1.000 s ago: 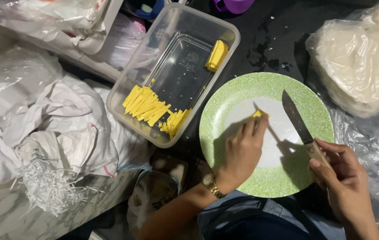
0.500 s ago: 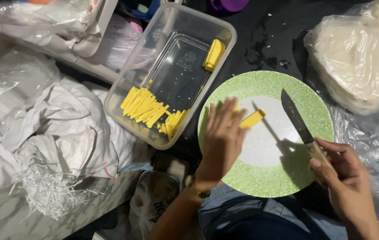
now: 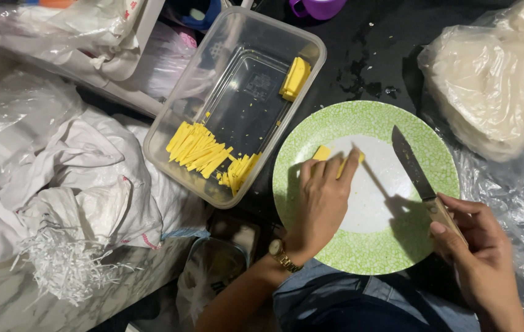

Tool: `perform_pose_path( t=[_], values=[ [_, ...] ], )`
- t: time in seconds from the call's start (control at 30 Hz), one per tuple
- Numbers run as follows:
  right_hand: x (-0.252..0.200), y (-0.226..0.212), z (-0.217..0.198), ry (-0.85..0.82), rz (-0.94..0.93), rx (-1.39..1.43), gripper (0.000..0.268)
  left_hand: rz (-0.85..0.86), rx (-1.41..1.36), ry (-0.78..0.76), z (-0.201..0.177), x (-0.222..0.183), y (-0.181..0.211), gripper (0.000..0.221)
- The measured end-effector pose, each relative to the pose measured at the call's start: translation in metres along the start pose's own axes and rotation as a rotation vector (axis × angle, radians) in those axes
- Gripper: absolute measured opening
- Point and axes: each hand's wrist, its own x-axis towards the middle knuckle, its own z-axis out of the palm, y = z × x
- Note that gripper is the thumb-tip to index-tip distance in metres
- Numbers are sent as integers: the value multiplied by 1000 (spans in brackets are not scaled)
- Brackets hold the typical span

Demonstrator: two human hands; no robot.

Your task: Cutting cheese into thin strips and placing them in a container

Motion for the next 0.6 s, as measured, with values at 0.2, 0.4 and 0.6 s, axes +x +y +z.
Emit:
perform_pose_path(
  t=[0.2, 0.4, 0.6],
  values=[
    [-1, 4, -1, 2, -20, 1, 44, -224, -306, -34, 0, 2, 14, 37],
    [-19, -19, 6, 10, -183, -535, 43, -58, -166, -111, -19, -15, 7, 47],
    [-39, -17, 19, -40, -71, -863, 56, -33, -105, -20, 3, -30, 3, 41]
  ],
)
